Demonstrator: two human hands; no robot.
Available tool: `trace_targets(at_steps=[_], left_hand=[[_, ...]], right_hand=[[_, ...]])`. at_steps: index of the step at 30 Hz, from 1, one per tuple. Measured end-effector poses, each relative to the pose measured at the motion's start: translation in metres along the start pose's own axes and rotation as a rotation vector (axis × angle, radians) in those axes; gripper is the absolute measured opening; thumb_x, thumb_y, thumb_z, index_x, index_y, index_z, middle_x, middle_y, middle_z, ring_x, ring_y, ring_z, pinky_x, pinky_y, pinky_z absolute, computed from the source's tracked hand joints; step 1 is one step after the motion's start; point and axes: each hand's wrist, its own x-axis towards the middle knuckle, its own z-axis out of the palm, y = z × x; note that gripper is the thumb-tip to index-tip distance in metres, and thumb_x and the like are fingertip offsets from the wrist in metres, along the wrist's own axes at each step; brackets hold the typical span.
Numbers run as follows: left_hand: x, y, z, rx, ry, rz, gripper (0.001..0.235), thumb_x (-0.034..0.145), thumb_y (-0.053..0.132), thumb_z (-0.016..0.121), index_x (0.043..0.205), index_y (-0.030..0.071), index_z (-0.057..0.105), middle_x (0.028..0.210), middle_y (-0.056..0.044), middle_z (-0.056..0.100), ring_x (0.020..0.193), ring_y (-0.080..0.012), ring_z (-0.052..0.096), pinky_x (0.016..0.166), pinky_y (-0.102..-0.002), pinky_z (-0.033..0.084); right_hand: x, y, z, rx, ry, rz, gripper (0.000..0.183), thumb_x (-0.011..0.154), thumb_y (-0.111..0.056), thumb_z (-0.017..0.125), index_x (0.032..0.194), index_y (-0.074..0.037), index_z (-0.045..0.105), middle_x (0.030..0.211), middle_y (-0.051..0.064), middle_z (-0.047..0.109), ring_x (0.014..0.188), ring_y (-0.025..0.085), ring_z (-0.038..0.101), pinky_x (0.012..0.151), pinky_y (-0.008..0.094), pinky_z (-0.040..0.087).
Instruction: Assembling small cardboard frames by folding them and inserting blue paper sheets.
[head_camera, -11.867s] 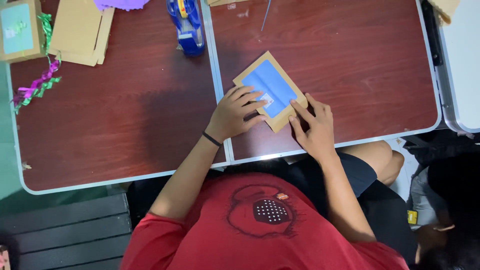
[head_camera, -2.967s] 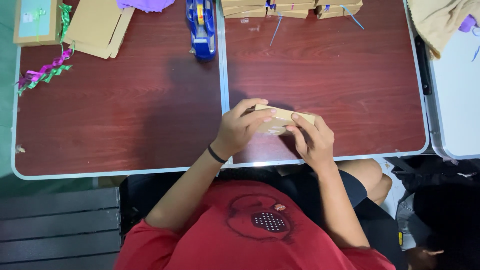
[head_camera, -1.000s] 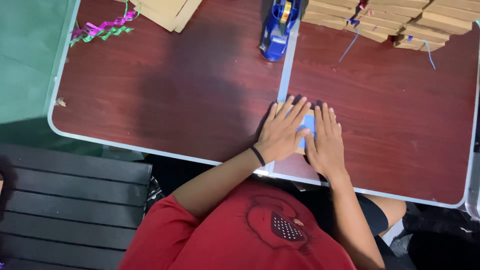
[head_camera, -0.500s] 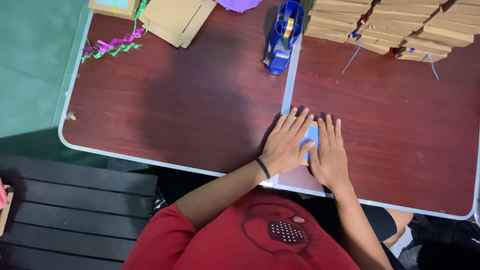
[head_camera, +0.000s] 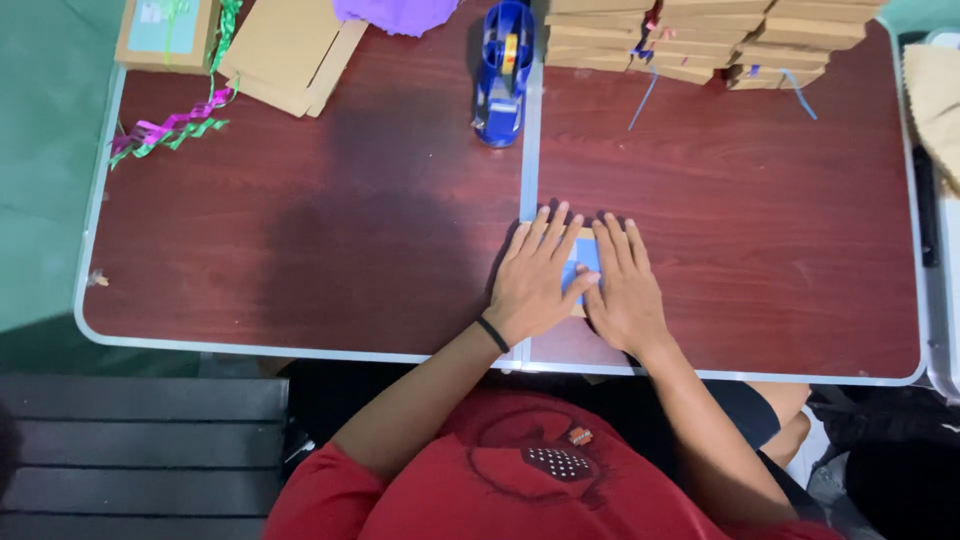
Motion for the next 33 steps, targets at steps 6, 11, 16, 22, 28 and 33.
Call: trace_targets(at_steps=[6,11,16,22,28,33], left_hand=[[0.011,-0.010,0.009,-0.151,-0.099,-0.045,0.073,0.102,0.060,0.046,0.155,0.010,0.045,0.160,-0.013,0.046,0.149,-0.0328,0.041,0.123,-0.051,0.025],[0.052,-0.035,0.037,-0.386,-0.138,-0.084,0.061,0.108,0.048,0.046,0.157,0.013,0.039,0.161,-0.013,0.041,0.152,-0.0335,0.037,0.124,-0.052,0.026],[0.092,-0.057,0.037,-0.375,0.034,-0.044,0.061,0.109,0.033,0.052,0.159,0.002,0.033,0.161,-0.026,0.035,0.149,-0.0466,0.035,0.120,-0.059,0.031],[0.096,-0.058,0.040,-0.103,0.086,-0.088,0.050,0.111,0.042,0.041,0.149,0.010,0.051,0.130,-0.012,0.063,0.122,-0.0331,0.061,0.098,-0.047,0.050],[0.099,-0.068,0.041,-0.201,-0.034,-0.206,0.045,0.110,0.045,0.042,0.143,0.016,0.054,0.130,-0.006,0.062,0.131,-0.0305,0.053,0.101,-0.050,0.046],[0.096,-0.059,0.027,-0.281,-0.038,-0.237,0.038,0.109,0.036,0.049,0.140,0.014,0.046,0.130,-0.012,0.062,0.131,-0.0340,0.051,0.101,-0.054,0.045]], right_hand=[[0.004,0.023,0.004,0.086,-0.126,0.075,0.064,0.102,-0.034,0.047,0.156,-0.001,0.038,0.159,0.021,0.039,0.150,0.041,0.028,0.127,0.047,0.019],[0.056,0.075,0.001,0.065,-0.176,0.040,0.067,0.100,-0.044,0.057,0.155,-0.008,0.046,0.155,0.018,0.045,0.144,0.042,0.037,0.121,0.051,0.030],[0.086,0.115,0.002,0.059,-0.084,0.048,0.066,0.101,-0.048,0.059,0.155,-0.011,0.049,0.152,0.018,0.048,0.143,0.039,0.038,0.120,0.048,0.030],[0.083,0.113,0.000,0.307,-0.096,0.180,0.064,0.100,-0.045,0.060,0.155,-0.015,0.047,0.159,0.015,0.039,0.149,0.038,0.029,0.125,0.049,0.021],[0.084,0.137,-0.005,-0.037,0.395,0.115,0.060,0.092,-0.034,0.079,0.142,-0.007,0.058,0.141,0.017,0.050,0.125,0.038,0.042,0.108,0.049,0.030],[0.073,0.143,-0.027,0.195,0.159,0.456,0.051,0.092,-0.059,0.078,0.124,-0.020,0.071,0.109,0.006,0.070,0.098,0.034,0.069,0.080,0.047,0.054]])
